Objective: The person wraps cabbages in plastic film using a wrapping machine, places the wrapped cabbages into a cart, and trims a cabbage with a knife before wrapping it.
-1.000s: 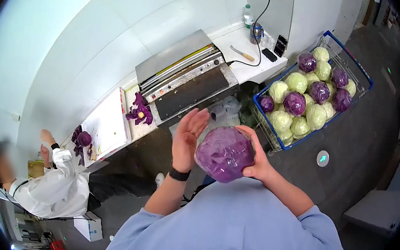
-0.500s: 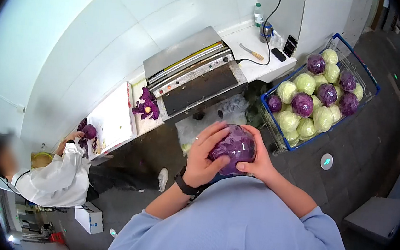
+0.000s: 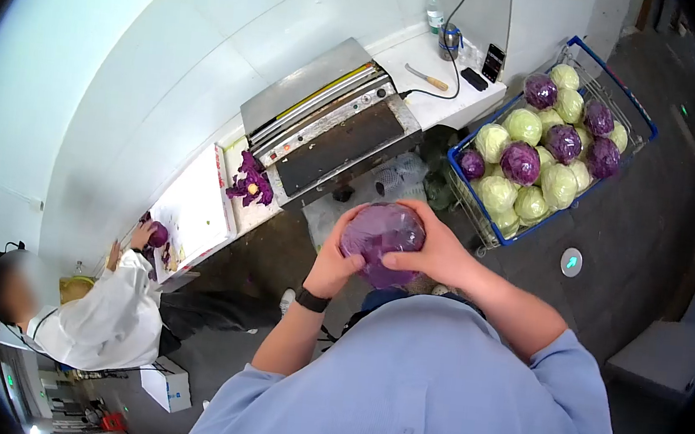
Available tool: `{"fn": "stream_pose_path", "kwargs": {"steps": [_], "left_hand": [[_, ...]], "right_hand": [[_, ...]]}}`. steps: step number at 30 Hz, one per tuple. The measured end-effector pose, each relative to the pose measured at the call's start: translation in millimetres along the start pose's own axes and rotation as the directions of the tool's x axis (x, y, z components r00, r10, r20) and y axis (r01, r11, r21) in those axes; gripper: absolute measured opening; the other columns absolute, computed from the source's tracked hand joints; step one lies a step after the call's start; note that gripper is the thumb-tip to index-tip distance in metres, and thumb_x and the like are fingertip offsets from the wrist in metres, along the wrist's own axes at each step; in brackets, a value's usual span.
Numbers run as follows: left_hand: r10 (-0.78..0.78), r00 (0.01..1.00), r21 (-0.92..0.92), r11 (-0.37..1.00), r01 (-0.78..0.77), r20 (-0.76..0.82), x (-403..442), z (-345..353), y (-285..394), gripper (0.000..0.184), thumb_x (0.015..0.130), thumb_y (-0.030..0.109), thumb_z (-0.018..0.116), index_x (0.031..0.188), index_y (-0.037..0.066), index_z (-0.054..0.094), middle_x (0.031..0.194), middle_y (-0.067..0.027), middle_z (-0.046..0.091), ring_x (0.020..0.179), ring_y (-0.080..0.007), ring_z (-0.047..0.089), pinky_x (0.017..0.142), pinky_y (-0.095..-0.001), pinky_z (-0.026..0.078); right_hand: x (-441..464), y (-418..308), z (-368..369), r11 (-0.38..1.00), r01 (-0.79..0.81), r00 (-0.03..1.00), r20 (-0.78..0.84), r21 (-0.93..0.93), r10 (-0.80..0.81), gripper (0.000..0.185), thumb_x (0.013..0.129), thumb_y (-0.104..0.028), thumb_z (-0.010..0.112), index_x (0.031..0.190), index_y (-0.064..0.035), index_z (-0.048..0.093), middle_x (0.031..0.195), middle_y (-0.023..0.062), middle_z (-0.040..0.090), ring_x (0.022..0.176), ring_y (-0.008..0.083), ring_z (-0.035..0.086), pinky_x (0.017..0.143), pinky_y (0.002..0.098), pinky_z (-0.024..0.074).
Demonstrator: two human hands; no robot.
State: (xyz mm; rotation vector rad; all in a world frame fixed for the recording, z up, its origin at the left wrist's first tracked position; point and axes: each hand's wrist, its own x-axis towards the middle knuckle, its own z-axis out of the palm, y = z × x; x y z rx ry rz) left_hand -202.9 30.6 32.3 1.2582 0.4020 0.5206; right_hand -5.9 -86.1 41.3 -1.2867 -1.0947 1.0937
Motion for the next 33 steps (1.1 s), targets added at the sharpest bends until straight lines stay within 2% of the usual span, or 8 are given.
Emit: {"fn": "stream_pose_path", "kwargs": {"steps": [3,8,11,15,19,24,28,33], "left_hand": [[-0.104,0.988,-0.253,0.965,0.073,-0.114,-6,-6,-34,0.108,0.073,0.054,0.088,0.152,0.002,0.035,0.144,-0.0109,0.051,0.133,-0.0235,0.051,0.111,-0.0383,0.042],[-0.240,0.968,-0.430,0.884,0.184,-0.079,-18,-7,-57,0.088,0.092,0.070,0.054,0.154,0.010,0.035,0.152,-0.0090,0.047,0.137,-0.0267,0.049,0.114,-0.0457,0.041],[-0.218,0.970,-0.493,0.859,0.138,-0.109,-21,7,-49,0.084,0.096,0.074,0.040,0.154,0.014,0.036,0.154,-0.0096,0.046,0.138,-0.0298,0.048,0.115,-0.0497,0.039],[-0.228,0.960,-0.608,0.789,0.084,-0.163,-12,12,-34,0.086,0.094,0.079,0.034,0.153,0.017,0.039,0.152,-0.0107,0.047,0.138,-0.0327,0.047,0.116,-0.0538,0.038],[-0.125,0.980,-0.677,0.736,-0.012,-0.153,-13,13,-29,0.092,0.089,0.083,0.040,0.153,0.016,0.040,0.152,-0.0118,0.047,0.138,-0.0338,0.047,0.115,-0.0560,0.038],[-0.121,0.981,-0.737,0.675,-0.030,-0.150,-15,7,-37,0.091,0.086,0.082,0.048,0.149,0.016,0.045,0.148,-0.0122,0.051,0.134,-0.0341,0.051,0.112,-0.0555,0.042],[-0.110,0.989,-0.838,0.545,-0.027,-0.104,-9,18,-37,0.076,0.092,0.070,0.052,0.142,0.014,0.051,0.142,-0.0121,0.056,0.130,-0.0341,0.053,0.112,-0.0540,0.043],[-0.064,0.998,-0.911,0.411,0.037,0.012,5,38,-29,0.054,0.100,0.047,0.052,0.138,0.009,0.054,0.138,-0.0144,0.058,0.129,-0.0354,0.054,0.113,-0.0522,0.042]], "right_hand": [[10,-14,-9,0.965,-0.161,0.983,0.053,-0.206,0.175,0.112,0.075,-0.057,0.084,0.155,-0.0036,0.026,0.131,0.0251,0.060,0.120,0.0334,0.062,0.103,0.0384,0.0480],[15,-23,-35,0.936,-0.200,0.943,0.200,-0.291,0.264,0.073,0.101,-0.050,0.056,0.156,-0.0089,0.030,0.117,0.0198,0.067,0.105,0.0268,0.066,0.085,0.0370,0.0538],[6,-36,-48,0.964,-0.139,0.974,0.143,-0.226,0.174,0.081,0.095,-0.067,0.054,0.145,-0.0035,0.047,0.116,0.0240,0.069,0.110,0.0374,0.067,0.096,0.0416,0.0502],[-23,-57,-65,0.770,0.415,0.896,0.071,-0.484,-0.439,0.071,0.084,-0.040,0.078,0.141,-0.0051,0.052,0.123,0.0165,0.065,0.119,0.0366,0.060,0.100,0.0432,0.0477],[-34,-48,-45,0.721,0.426,0.867,0.019,-0.546,-0.498,0.041,0.078,-0.024,0.083,0.112,-0.0059,0.069,0.120,0.0123,0.063,0.114,0.0335,0.060,0.095,0.0417,0.0493],[-25,-36,-16,0.818,0.518,0.793,-0.216,-0.251,-0.569,0.010,0.090,-0.008,0.071,0.087,-0.0026,0.062,0.089,0.0082,0.066,0.081,0.0264,0.062,0.076,0.0336,0.0489],[-20,-21,3,0.925,0.374,0.869,-0.376,0.070,-0.323,0.014,0.100,-0.013,0.064,0.090,-0.0026,0.061,0.072,0.0014,0.056,0.066,0.0089,0.050,0.062,0.0247,0.0408],[-7,-12,6,0.878,0.349,0.884,-0.427,0.329,-0.191,0.016,0.102,-0.016,0.063,0.092,-0.0035,0.061,0.076,-0.0060,0.056,0.068,0.0019,0.046,0.061,0.0211,0.0375]]}}
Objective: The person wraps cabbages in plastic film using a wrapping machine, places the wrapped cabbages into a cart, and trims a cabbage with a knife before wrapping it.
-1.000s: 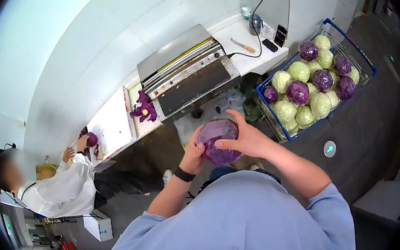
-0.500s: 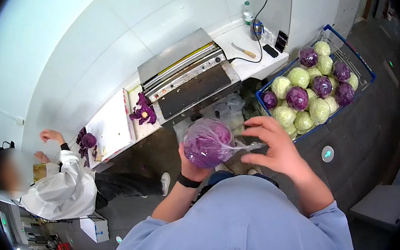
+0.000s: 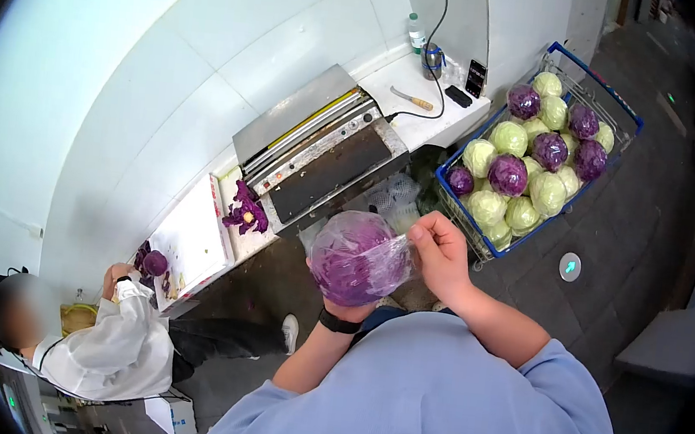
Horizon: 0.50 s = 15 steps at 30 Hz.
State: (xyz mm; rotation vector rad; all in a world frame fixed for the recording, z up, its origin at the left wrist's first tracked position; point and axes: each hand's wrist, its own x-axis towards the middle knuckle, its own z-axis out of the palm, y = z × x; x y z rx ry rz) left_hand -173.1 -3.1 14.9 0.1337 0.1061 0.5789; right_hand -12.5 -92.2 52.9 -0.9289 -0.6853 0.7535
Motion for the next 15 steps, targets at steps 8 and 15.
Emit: {"fn": "stream_pose_path", "kwargs": {"steps": [8,15], "left_hand": [[-0.029,0.996,-0.003,1.000,0.028,-0.087,10,3,-1,0.050,0.103,0.044,0.048,0.136,0.007,0.054,0.137,-0.0171,0.058,0.129,-0.0353,0.054,0.112,-0.0509,0.043],[0.003,0.999,0.387,0.922,0.012,-0.041,23,-10,-4,0.073,0.095,0.067,0.042,0.142,0.011,0.050,0.143,-0.0127,0.054,0.133,-0.0331,0.051,0.114,-0.0520,0.039]], "right_hand": [[1,14,3,0.990,-0.004,0.999,-0.051,0.142,0.011,0.017,0.103,-0.018,0.062,0.092,-0.0063,0.059,0.075,-0.0073,0.053,0.068,0.0002,0.042,0.060,0.0187,0.0346],[1,15,5,0.998,0.008,0.992,-0.126,0.067,0.000,0.021,0.107,-0.018,0.054,0.090,-0.0070,0.053,0.078,-0.0060,0.053,0.071,0.0019,0.043,0.064,0.0198,0.0372]]}}
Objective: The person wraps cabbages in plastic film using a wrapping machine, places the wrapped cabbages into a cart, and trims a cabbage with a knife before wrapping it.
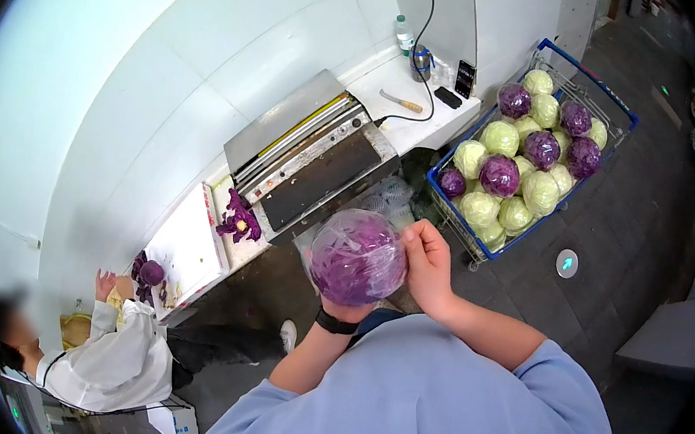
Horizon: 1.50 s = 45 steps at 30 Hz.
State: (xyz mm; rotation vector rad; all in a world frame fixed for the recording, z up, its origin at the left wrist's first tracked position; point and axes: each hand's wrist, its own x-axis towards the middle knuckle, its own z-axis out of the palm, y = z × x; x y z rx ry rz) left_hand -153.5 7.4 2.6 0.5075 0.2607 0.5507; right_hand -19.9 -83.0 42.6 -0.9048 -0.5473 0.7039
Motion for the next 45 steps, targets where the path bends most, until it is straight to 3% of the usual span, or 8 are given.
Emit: {"fn": "stream_pose_path", "kwargs": {"steps": [13,16,19,23,25,28,30,45], "left_hand": [[-0.129,0.991,-0.470,0.874,0.126,0.026,10,10,-17,0.053,0.098,0.047,0.051,0.137,0.010,0.053,0.140,-0.0127,0.057,0.133,-0.0326,0.050,0.115,-0.0507,0.037],[-0.097,0.993,-0.327,0.942,0.072,-0.061,11,14,-19,0.058,0.097,0.050,0.052,0.138,0.009,0.053,0.140,-0.0141,0.056,0.135,-0.0362,0.047,0.118,-0.0565,0.031],[-0.137,0.990,-0.384,0.916,0.120,-0.017,11,27,-15,0.065,0.094,0.054,0.052,0.140,0.008,0.052,0.141,-0.0160,0.055,0.138,-0.0391,0.044,0.120,-0.0617,0.024],[-0.017,0.994,-0.223,0.975,-0.007,-0.104,7,15,-14,0.070,0.095,0.059,0.050,0.143,0.008,0.049,0.145,-0.0172,0.053,0.141,-0.0380,0.042,0.121,-0.0585,0.027],[0.127,0.968,0.010,0.992,-0.128,-0.216,9,3,-15,0.076,0.095,0.064,0.047,0.147,0.009,0.045,0.147,-0.0171,0.050,0.141,-0.0375,0.042,0.121,-0.0564,0.029],[0.125,0.961,-0.178,0.981,-0.082,0.245,-1,-21,-6,0.088,0.093,0.073,0.044,0.152,0.008,0.038,0.153,-0.0173,0.044,0.140,-0.0359,0.044,0.120,-0.0514,0.032],[0.215,0.960,0.189,0.950,-0.248,0.177,-4,-8,-5,0.094,0.090,0.073,0.053,0.153,0.005,0.035,0.157,-0.0182,0.038,0.140,-0.0327,0.044,0.118,-0.0495,0.035],[0.287,0.958,0.535,0.807,-0.250,0.014,-42,10,26,0.102,0.082,0.064,0.074,0.150,-0.003,0.037,0.143,-0.0167,0.053,0.131,-0.0259,0.054,0.111,-0.0408,0.044]], "right_hand": [[17,42,-22,0.954,-0.225,0.964,0.190,0.200,0.188,0.044,0.111,-0.036,0.035,0.139,-0.0045,0.049,0.133,0.0115,0.055,0.127,0.0212,0.050,0.113,0.0340,0.0351],[34,66,-38,0.930,-0.019,0.999,-0.037,-0.368,0.005,0.043,0.111,-0.035,0.037,0.139,-0.0048,0.050,0.134,0.0097,0.055,0.130,0.0209,0.047,0.113,0.0337,0.0336],[28,38,-47,0.996,-0.059,0.961,-0.274,-0.065,0.039,0.042,0.110,-0.035,0.039,0.142,-0.0085,0.046,0.138,0.0085,0.052,0.127,0.0203,0.048,0.104,0.0374,0.0395],[-7,-7,-28,0.999,0.031,0.999,-0.043,-0.022,-0.032,0.053,0.110,-0.038,0.039,0.154,-0.0090,0.032,0.148,0.0116,0.045,0.132,0.0219,0.046,0.111,0.0383,0.0350],[-23,-7,-13,0.936,-0.303,0.951,0.113,0.181,0.287,0.067,0.109,-0.047,0.040,0.160,-0.0085,0.022,0.160,0.0127,0.031,0.145,0.0216,0.033,0.119,0.0379,0.0268],[-20,-10,-12,0.863,-0.416,0.907,0.192,0.286,0.374,0.064,0.109,-0.048,0.039,0.157,-0.0065,0.031,0.156,0.0125,0.039,0.142,0.0220,0.041,0.117,0.0375,0.0330],[-11,-18,-18,0.739,-0.544,0.839,0.257,0.396,0.480,0.061,0.109,-0.048,0.037,0.153,-0.0053,0.038,0.152,0.0130,0.046,0.138,0.0228,0.046,0.116,0.0386,0.0368],[-24,21,-1,0.976,-0.189,0.963,0.212,0.104,0.164,0.052,0.111,-0.036,0.033,0.143,0.0022,0.048,0.139,0.0134,0.057,0.128,0.0214,0.054,0.111,0.0352,0.0400]]}}
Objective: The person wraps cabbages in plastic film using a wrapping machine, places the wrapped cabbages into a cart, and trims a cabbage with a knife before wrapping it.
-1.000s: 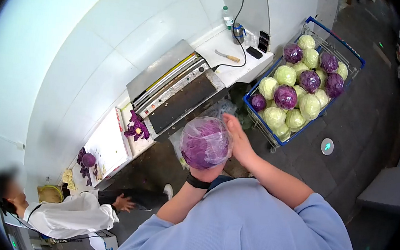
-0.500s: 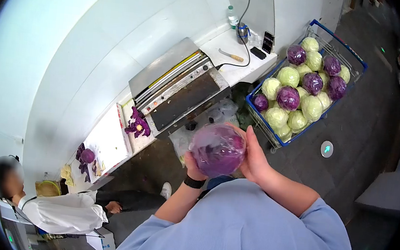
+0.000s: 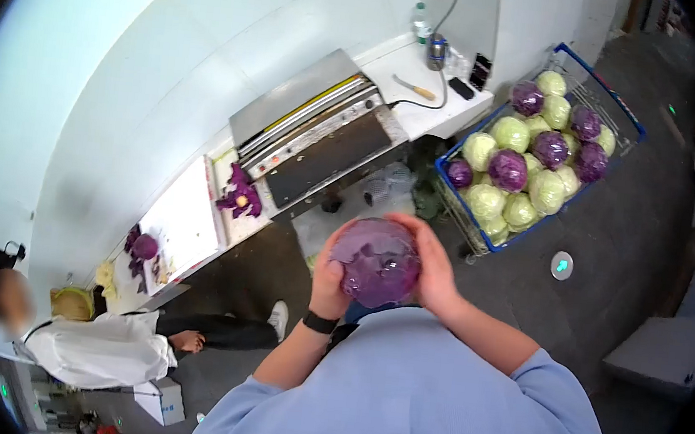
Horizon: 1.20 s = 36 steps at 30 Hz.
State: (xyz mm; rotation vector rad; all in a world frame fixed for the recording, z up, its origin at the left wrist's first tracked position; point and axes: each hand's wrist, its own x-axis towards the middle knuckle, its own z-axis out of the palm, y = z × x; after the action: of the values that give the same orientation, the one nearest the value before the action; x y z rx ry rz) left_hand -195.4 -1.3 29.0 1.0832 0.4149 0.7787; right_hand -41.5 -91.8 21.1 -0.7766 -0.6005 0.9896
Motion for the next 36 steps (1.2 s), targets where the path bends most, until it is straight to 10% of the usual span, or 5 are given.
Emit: {"fn": "stream_pose_path", "kwargs": {"steps": [4,10,15,25,36], "left_hand": [[-0.095,0.981,-0.059,0.995,0.086,-0.171,-11,-18,-32,0.073,0.101,0.062,0.044,0.144,0.003,0.047,0.141,-0.0121,0.056,0.128,-0.0275,0.057,0.109,-0.0439,0.046],[-0.389,0.887,-0.414,0.871,0.265,-0.251,4,-32,-14,0.064,0.102,0.059,0.039,0.136,0.007,0.055,0.134,-0.0129,0.061,0.124,-0.0299,0.060,0.106,-0.0460,0.048],[-0.445,0.869,-0.465,0.830,0.309,-0.215,22,-74,-23,0.057,0.105,0.051,0.034,0.130,0.006,0.059,0.127,-0.0121,0.066,0.116,-0.0288,0.063,0.101,-0.0442,0.051],[-0.537,0.814,-0.492,0.782,0.382,-0.222,34,-144,-8,0.049,0.105,0.044,0.038,0.128,0.006,0.059,0.128,-0.0110,0.065,0.118,-0.0269,0.062,0.102,-0.0426,0.049],[-0.547,0.816,-0.347,0.814,0.466,-0.188,90,-152,-7,0.042,0.105,0.034,0.040,0.129,0.004,0.059,0.127,-0.0109,0.064,0.118,-0.0256,0.061,0.102,-0.0416,0.049]], "right_hand": [[1,26,0,0.995,-0.067,0.996,-0.071,-0.076,0.062,0.040,0.109,-0.027,0.048,0.140,-0.0036,0.055,0.129,0.0062,0.060,0.119,0.0135,0.054,0.104,0.0295,0.0426],[19,58,11,0.970,-0.099,0.993,-0.078,-0.220,0.084,0.038,0.107,-0.025,0.053,0.136,-0.0014,0.058,0.125,0.0067,0.063,0.115,0.0176,0.058,0.101,0.0313,0.0458],[49,42,19,0.774,-0.101,0.966,0.125,-0.625,0.227,0.100,0.074,-0.037,0.089,0.151,-0.0034,0.035,0.139,0.0179,0.053,0.129,0.0294,0.054,0.110,0.0397,0.0430],[95,36,70,0.421,-0.078,0.834,0.172,-0.904,0.524,0.111,0.061,-0.037,0.094,0.152,-0.0109,0.036,0.145,0.0217,0.042,0.125,0.0404,0.055,0.106,0.0427,0.0471],[115,43,70,0.398,0.014,0.928,0.159,-0.917,0.336,0.102,0.062,-0.035,0.091,0.146,-0.0063,0.040,0.142,0.0193,0.046,0.124,0.0393,0.054,0.105,0.0438,0.0469]]}}
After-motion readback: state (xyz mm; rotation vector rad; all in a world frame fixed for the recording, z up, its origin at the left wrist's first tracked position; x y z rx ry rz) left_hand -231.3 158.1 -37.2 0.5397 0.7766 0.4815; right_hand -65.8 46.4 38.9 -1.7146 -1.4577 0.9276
